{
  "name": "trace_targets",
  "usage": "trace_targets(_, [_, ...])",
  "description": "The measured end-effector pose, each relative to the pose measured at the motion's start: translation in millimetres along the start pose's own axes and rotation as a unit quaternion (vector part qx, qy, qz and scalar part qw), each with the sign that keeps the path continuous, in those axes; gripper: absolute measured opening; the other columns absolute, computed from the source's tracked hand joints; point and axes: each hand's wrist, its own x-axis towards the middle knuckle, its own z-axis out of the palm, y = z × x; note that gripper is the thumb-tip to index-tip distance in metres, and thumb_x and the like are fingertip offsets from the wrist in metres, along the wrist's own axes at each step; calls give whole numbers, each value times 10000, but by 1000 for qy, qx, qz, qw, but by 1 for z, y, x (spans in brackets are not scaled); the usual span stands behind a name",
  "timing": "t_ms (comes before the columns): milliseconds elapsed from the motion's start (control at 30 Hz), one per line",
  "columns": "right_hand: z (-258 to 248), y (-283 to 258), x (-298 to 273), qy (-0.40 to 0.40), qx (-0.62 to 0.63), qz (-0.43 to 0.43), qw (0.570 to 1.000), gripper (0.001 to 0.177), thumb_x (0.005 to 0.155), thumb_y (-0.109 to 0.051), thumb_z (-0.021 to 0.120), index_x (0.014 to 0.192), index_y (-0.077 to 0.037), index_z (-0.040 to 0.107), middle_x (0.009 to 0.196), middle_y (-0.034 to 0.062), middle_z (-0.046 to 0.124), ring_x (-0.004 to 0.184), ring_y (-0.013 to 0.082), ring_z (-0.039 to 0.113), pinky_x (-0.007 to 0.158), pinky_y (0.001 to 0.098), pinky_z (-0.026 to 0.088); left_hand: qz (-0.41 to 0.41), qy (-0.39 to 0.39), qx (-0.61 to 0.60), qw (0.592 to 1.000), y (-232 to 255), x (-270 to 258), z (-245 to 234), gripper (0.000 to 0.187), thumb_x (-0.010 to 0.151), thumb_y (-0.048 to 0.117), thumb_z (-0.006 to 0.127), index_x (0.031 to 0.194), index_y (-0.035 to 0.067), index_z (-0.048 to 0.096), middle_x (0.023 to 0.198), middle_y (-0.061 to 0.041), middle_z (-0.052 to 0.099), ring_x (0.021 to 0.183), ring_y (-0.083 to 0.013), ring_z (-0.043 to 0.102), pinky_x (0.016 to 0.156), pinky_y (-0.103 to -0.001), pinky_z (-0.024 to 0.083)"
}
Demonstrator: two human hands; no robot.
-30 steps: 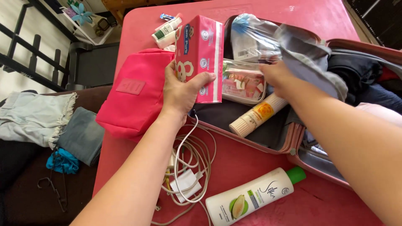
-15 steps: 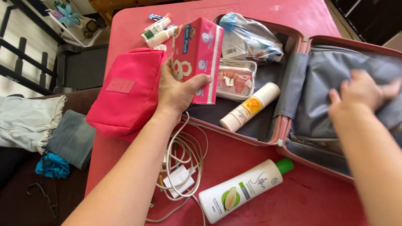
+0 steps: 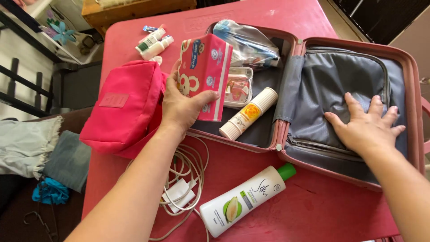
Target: Packing clothes, undergarments, toiletries, and electronic cables into a suitcase and a pink pouch.
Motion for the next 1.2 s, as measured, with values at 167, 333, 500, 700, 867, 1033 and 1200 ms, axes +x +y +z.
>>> trace_targets(167, [1, 1, 8, -13, -13, 11, 1000, 883, 761, -802, 556, 1549, -454, 363, 1697, 165, 121, 1536, 501, 10, 1159, 744, 35, -17, 7, 59, 998, -7, -2, -3, 1102, 568, 270, 926, 1489, 45, 363, 1331, -104, 659, 1159, -163, 694, 986, -304, 586])
trace_targets(333, [-37, -39, -6, 92, -79, -89, 989, 796, 895, -735, 562, 1548, -298, 438, 1608, 297, 197, 1508, 558, 146, 1103, 800, 99, 102, 27, 162, 981, -8, -15, -8, 1183, 572, 332, 974, 1517, 9, 340, 1406, -169, 579, 1260, -237, 601, 1079, -359, 480])
trace_targets(500, [-66, -104, -69, -216, 445, -209, 844, 565, 994, -422, 616, 1512, -223, 509, 1278, 132, 735, 1114, 198, 733, 886, 372, 588, 17, -209, 262, 942, 53, -60, -15, 1142, 463, 370, 853, 1492, 132, 420, 1359, -89, 630, 1235, -186, 649, 1075, -307, 509])
trace_targets(700, [-44, -104, -112, -369, 80, -321, 869, 385, 887, -278, 582, 1231, -181, 725, 1088, 46, 797, 1024, 177, 747, 941, 323, 553, -13, -339, 427, 838, 22, -128, -36, 1245, 488, 376, 890, 1580, 178, 327, 1387, -103, 505, 1320, -290, 484, 1093, -364, 431])
trace_targets(867, [-55, -102, -111, -385, -22, -286, 877, 334, 934, -330, 612, 1222, -199, 718, 1142, 35, 779, 1080, 208, 731, 986, 340, 544, 0, -386, 544, 745, 29, -141, -24, 1179, 556, 373, 880, 1553, 171, 285, 1426, -92, 470, 1341, -313, 460, 1135, -431, 401])
trace_targets(1033, [-49, -153, -59, -250, 99, -332, 904, 294, 892, -251, 687, 1160, -139, 737, 1044, 89, 802, 965, 254, 756, 876, 395, 628, 202, -313, 501, 781, -16, -134, -3, 1244, 536, 329, 907, 1604, 151, 295, 1484, -142, 445, 1413, -370, 366, 1111, -606, 259])
trace_targets(1200, [3, -196, -34, -91, -57, -598, 794, 497, 680, -103, 772, 1155, -243, 725, 1229, 56, 634, 1206, 294, 558, 993, 491, 439, 213, -285, 580, 732, -24, -124, -7, 876, 704, 78, 784, 1483, 313, 459, 1449, -44, 468, 1393, -293, 389, 1134, -595, 290])
